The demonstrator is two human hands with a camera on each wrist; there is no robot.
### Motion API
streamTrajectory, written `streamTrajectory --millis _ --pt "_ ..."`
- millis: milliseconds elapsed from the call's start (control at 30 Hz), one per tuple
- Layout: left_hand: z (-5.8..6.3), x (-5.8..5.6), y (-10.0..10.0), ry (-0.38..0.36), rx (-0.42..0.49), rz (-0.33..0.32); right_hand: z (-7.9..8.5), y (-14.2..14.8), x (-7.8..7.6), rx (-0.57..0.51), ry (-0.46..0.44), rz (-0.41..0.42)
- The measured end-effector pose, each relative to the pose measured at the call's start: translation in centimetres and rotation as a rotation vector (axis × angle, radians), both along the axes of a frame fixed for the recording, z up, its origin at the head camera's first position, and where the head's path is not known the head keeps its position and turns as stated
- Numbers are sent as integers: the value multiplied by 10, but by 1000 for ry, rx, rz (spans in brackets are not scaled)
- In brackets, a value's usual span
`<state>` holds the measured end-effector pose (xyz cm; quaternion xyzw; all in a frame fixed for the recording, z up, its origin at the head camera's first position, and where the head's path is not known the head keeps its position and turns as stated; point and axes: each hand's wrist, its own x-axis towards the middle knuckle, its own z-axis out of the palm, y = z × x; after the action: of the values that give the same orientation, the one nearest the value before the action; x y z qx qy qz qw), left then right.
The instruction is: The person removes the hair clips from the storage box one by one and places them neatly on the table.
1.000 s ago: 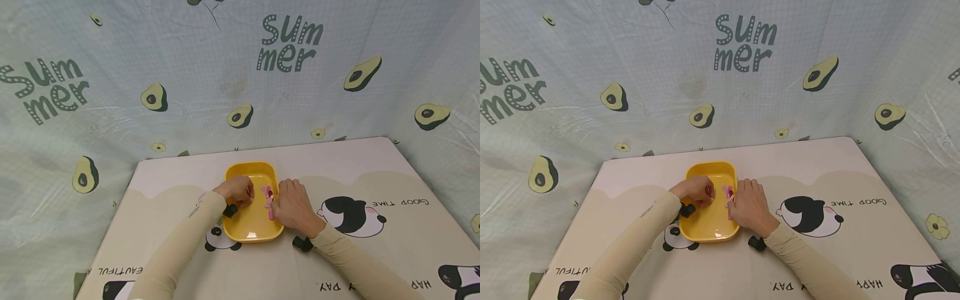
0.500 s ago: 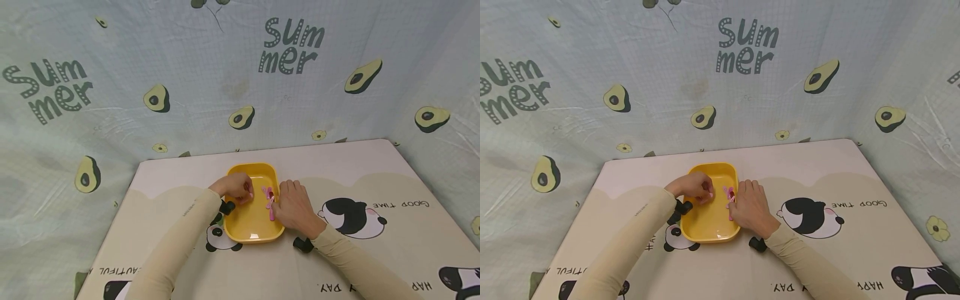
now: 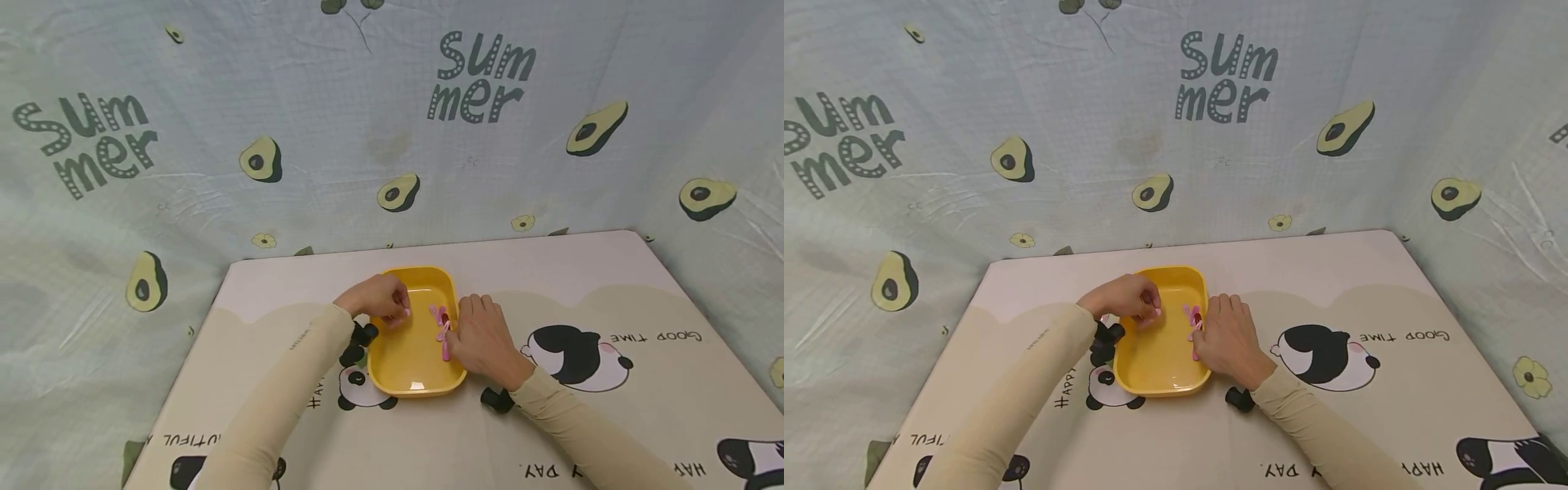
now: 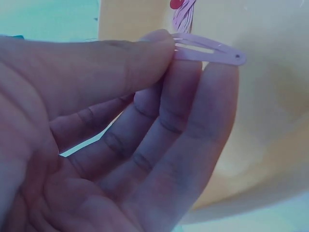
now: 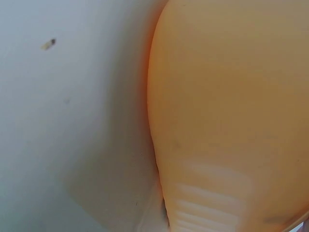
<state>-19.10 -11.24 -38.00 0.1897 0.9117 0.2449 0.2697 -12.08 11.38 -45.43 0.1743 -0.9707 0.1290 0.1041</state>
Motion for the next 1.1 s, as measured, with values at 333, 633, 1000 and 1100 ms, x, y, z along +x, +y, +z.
streamTrajectory --millis 333,633,1000,1100 --pt "9 2 -12 1 17 51 -1 -1 -2 4 2 5" --pt "14 3 -29 26 45 58 -2 -1 -2 -2 -8 -3" --pt "21 2 -52 44 61 115 -1 -3 -1 4 3 -5" --pt "23 4 -59 47 58 130 -1 -4 -1 8 -1 -9"
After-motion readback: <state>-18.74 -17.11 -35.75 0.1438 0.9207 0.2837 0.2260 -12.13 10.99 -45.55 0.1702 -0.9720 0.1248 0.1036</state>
